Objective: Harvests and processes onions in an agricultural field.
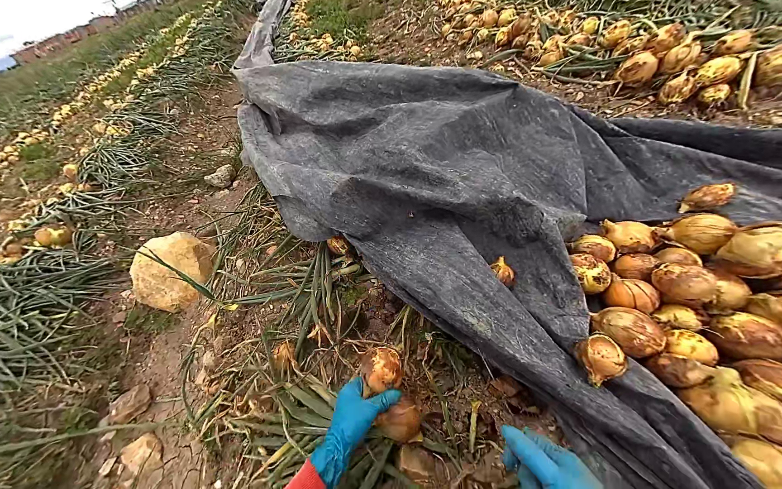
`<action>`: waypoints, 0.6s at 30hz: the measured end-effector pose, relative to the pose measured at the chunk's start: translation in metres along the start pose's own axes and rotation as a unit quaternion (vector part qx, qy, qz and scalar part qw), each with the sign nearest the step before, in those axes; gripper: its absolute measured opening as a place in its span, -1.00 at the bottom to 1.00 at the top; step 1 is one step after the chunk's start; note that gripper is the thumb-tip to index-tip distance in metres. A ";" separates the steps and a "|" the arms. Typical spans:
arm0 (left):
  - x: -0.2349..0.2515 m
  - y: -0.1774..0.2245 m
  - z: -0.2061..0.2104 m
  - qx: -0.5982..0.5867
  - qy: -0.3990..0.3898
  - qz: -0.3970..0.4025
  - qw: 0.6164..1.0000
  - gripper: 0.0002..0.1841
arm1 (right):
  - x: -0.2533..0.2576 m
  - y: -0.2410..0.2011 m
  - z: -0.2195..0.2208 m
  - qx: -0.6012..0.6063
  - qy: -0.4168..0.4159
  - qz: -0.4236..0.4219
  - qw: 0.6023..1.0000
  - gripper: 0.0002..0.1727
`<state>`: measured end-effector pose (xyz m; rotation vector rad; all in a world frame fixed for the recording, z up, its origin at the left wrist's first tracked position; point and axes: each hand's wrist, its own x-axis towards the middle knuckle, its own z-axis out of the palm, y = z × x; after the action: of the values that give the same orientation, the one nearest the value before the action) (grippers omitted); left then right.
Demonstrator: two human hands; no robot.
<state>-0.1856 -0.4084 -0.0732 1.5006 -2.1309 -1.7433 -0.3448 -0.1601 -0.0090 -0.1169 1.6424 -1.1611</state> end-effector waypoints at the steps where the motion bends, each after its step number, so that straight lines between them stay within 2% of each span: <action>1: -0.011 0.013 0.003 -0.019 -0.006 0.038 0.999 -0.44 | 0.002 -0.002 0.003 -0.015 0.004 -0.005 1.000 -0.65; 5: -0.050 0.050 0.017 -0.061 -0.102 0.192 0.974 -0.45 | 0.006 -0.011 0.013 -0.036 -0.038 -0.031 0.998 -0.57; 8: -0.063 0.065 0.028 -0.062 -0.173 0.218 0.959 -0.50 | 0.002 -0.014 0.018 0.028 -0.039 -0.070 0.996 -0.48; 10: -0.066 0.075 0.034 -0.050 -0.142 0.246 0.957 -0.61 | 0.003 -0.008 0.012 0.080 -0.018 -0.069 0.994 -0.43; 12: -0.071 0.085 0.044 0.046 -0.044 0.330 0.942 -0.56 | 0.001 -0.001 0.004 0.082 -0.026 -0.043 0.995 -0.40; 14: -0.084 0.107 0.058 0.212 0.071 0.418 0.880 -0.63 | -0.009 -0.007 0.001 0.065 -0.052 -0.010 0.996 -0.32; 15: -0.096 0.122 0.063 0.296 0.086 0.410 0.858 -0.70 | -0.010 -0.007 -0.004 0.080 -0.072 -0.007 0.994 -0.28; 16: -0.107 0.136 0.068 0.355 0.069 0.372 0.855 -0.72 | -0.011 -0.006 -0.010 0.106 -0.082 -0.014 0.991 -0.26; 18: -0.113 0.150 0.074 0.369 0.025 0.337 0.866 -0.73 | -0.008 -0.002 -0.028 0.128 -0.082 -0.038 0.988 -0.28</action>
<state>-0.2614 -0.2900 0.0715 0.6173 -2.9434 -0.6699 -0.3646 -0.1390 -0.0038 -0.1094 1.3426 -1.3735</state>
